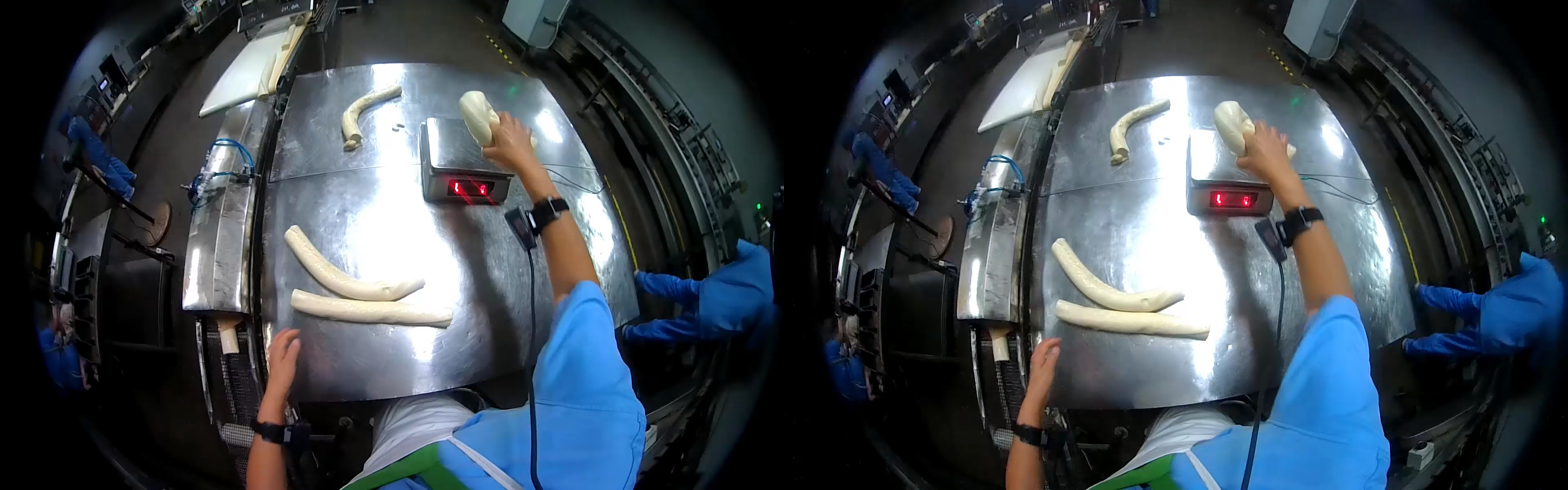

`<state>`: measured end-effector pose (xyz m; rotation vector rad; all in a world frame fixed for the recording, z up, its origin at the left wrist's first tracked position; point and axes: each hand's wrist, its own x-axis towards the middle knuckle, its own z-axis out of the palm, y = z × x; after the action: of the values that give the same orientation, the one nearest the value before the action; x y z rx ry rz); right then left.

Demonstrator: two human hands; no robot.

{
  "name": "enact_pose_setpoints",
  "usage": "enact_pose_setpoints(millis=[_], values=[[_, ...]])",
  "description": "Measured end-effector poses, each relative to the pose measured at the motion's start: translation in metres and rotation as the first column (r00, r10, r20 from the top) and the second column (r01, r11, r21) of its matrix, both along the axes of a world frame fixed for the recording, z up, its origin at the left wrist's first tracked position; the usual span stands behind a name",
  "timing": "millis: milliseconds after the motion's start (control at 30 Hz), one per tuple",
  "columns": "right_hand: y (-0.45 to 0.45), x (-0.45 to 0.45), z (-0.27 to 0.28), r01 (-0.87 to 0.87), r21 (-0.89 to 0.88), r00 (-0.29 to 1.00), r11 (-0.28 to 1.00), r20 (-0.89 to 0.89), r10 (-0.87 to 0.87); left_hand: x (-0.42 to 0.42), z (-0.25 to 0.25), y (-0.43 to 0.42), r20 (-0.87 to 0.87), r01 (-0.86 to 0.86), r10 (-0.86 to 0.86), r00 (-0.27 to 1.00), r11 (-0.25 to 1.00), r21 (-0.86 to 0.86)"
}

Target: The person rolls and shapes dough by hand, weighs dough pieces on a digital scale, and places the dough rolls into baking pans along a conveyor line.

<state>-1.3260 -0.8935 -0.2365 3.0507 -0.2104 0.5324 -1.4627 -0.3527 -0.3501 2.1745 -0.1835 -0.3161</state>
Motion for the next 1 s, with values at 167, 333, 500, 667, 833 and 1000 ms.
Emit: enact_pose_setpoints(millis=[167, 333, 500, 667, 833, 1000], values=[[-0.015, 0.043, -0.059, 0.024, 0.113, 0.942, 0.993, -0.335, 0.015, -0.018, -0.002, 0.047, -0.01, -0.188, 0.191, 0.981, 0.973, 0.132], [-0.018, 0.038, -0.069, -0.107, 0.025, 0.96, 0.994, -0.256, 0.11, -0.026, -0.018, 0.104, 0.101, -0.369, 0.355, 0.929, 0.9, 0.231], [-0.053, 0.03, -0.081, -0.081, 0.212, 0.976, 0.974, 0.217, 0.033, -0.041, -0.033, 0.145, 0.242, -0.544, 0.491, 0.837, 0.799, 0.258], [-0.066, 0.004, -0.055, -0.109, 0.378, 0.89, 0.919, 0.45, -0.079, -0.055, -0.037, 0.172, 0.364, -0.631, 0.516, 0.775, 0.666, 0.398], [-0.06, 0.012, -0.056, -0.109, 0.439, 0.89, 0.892, 0.443, -0.109, -0.06, -0.052, 0.2, 0.389, -0.666, 0.55, 0.739, 0.513, 0.541], [-0.037, 0.045, -0.071, -0.057, 0.391, 0.94, 0.918, 0.33, -0.082, -0.051, -0.061, 0.203, 0.346, -0.653, 0.604, 0.717, 0.41, 0.637]])
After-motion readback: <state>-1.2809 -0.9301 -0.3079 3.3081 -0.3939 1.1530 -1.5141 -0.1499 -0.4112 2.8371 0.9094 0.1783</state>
